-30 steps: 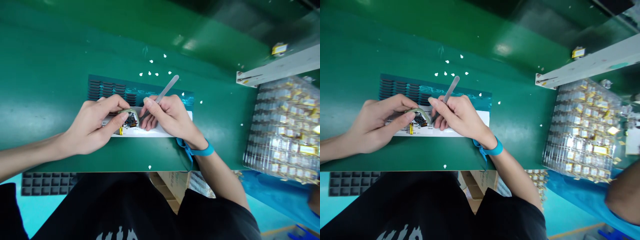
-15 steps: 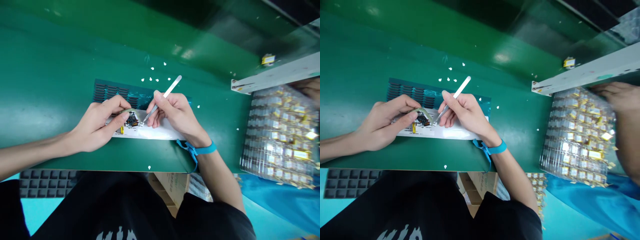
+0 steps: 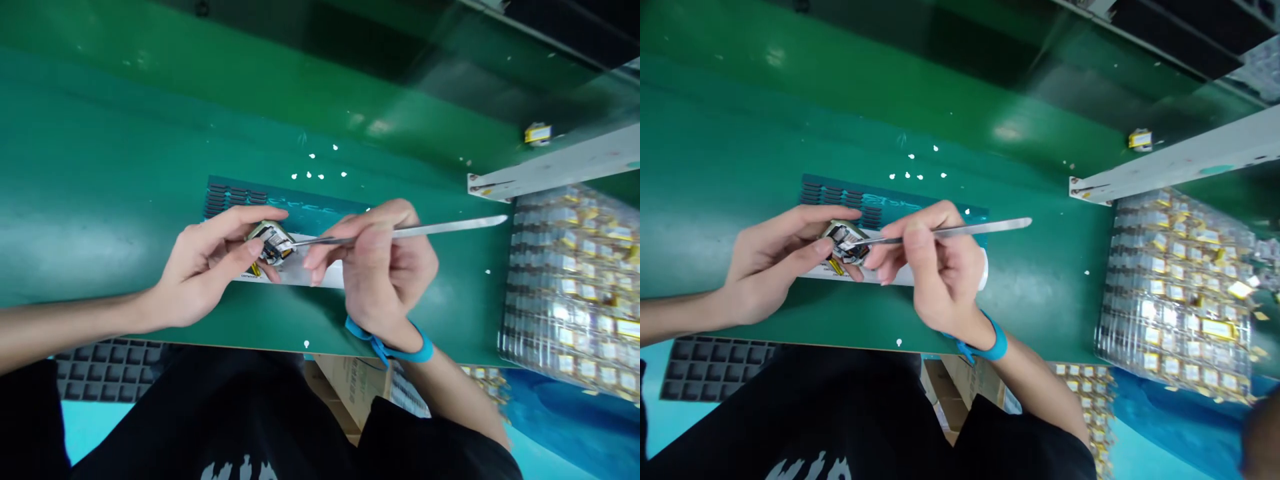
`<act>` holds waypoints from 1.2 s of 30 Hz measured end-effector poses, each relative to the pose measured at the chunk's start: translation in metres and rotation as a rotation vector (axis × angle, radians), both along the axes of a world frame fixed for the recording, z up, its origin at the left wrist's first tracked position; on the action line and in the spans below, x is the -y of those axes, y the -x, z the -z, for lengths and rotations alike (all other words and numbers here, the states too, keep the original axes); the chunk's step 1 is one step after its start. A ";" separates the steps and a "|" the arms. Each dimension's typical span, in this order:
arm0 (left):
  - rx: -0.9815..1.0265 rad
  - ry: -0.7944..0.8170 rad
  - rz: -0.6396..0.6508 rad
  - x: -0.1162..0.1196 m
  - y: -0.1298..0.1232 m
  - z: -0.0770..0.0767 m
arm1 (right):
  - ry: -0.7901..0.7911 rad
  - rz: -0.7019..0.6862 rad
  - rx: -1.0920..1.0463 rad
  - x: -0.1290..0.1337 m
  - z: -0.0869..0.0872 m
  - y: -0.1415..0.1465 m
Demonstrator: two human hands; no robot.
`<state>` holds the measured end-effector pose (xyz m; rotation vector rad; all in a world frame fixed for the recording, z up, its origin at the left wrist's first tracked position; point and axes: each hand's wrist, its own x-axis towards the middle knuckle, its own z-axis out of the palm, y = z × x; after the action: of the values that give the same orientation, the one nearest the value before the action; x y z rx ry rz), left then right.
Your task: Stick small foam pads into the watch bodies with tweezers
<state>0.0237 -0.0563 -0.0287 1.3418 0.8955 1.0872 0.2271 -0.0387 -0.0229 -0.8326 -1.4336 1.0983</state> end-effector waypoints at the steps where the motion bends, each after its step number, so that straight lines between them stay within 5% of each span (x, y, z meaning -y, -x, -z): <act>1: 0.020 0.018 0.028 0.001 0.000 0.000 | 0.012 -0.022 0.018 0.003 0.001 0.002; 7: 0.035 0.007 0.097 0.003 -0.003 -0.001 | 0.080 -0.073 0.011 0.004 0.005 0.001; 22: -0.023 -0.099 0.064 0.008 -0.004 0.004 | 0.173 -0.091 0.008 -0.002 0.002 0.004; 36: -0.055 -0.042 0.032 0.010 -0.006 0.000 | 0.198 -0.103 0.007 -0.003 0.005 0.003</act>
<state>0.0298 -0.0663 -0.0287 1.4217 0.8930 1.0539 0.2240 -0.0352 -0.0278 -0.9103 -1.4022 1.3333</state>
